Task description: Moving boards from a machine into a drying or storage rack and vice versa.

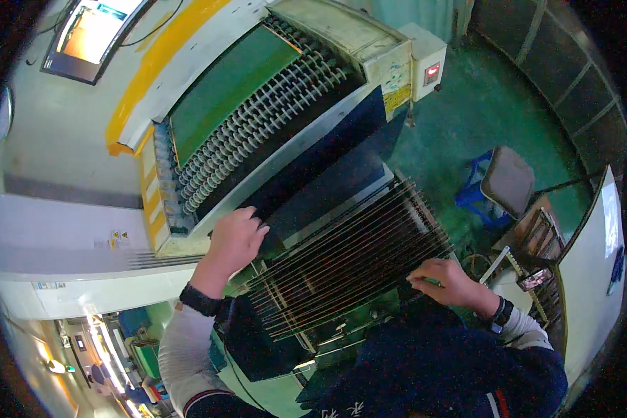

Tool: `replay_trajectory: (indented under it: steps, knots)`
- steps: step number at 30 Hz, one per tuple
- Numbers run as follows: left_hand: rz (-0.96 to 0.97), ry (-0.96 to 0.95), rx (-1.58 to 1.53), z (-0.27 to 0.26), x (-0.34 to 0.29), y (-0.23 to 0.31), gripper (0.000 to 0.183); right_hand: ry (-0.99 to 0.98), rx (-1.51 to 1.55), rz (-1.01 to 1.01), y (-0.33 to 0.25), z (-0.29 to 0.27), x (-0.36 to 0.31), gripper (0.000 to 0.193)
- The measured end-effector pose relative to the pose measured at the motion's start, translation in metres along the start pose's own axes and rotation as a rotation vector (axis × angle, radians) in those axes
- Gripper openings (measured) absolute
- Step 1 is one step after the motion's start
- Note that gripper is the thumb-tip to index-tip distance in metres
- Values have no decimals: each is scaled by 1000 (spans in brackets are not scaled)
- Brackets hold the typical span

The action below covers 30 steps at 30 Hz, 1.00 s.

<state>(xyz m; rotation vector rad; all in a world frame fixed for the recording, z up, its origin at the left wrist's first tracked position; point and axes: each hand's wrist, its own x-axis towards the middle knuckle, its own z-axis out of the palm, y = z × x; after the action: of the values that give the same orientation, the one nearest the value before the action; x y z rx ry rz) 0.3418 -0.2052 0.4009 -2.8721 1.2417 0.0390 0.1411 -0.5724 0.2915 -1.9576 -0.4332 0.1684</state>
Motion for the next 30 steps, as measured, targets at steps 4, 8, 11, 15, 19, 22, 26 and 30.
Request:
replay_trajectory:
  steps: [4, 8, 11, 15, 19, 22, 26, 30]
  knots:
    - [-52, -109, -31, 47, 16, -20, 26, -20, 31, 56, 10, -6, 8, 15]
    - [0, -64, -25, 92, 30, -34, 21, -29, 54, 103, 16, -11, 13, 17]
    - [-32, -108, -15, 119, 41, -44, 22, -10, 67, 102, 20, -15, 17, 16]
    - [-48, -108, -31, 144, 47, -54, 23, 10, 84, 97, 22, -14, 23, 16]
    - [-134, -198, -22, 155, 53, -57, 23, -1, 81, 115, 25, -12, 26, 16]
    - [-250, -235, -8, 151, 60, -51, 19, 18, 83, 95, 26, -8, 28, 15]
    - [-281, -40, -13, 154, 52, -55, 14, -9, 59, 102, 23, -2, 30, 15]
    - [-252, 94, 42, 138, 44, -48, 18, 4, 50, 60, 17, 5, 29, 16]
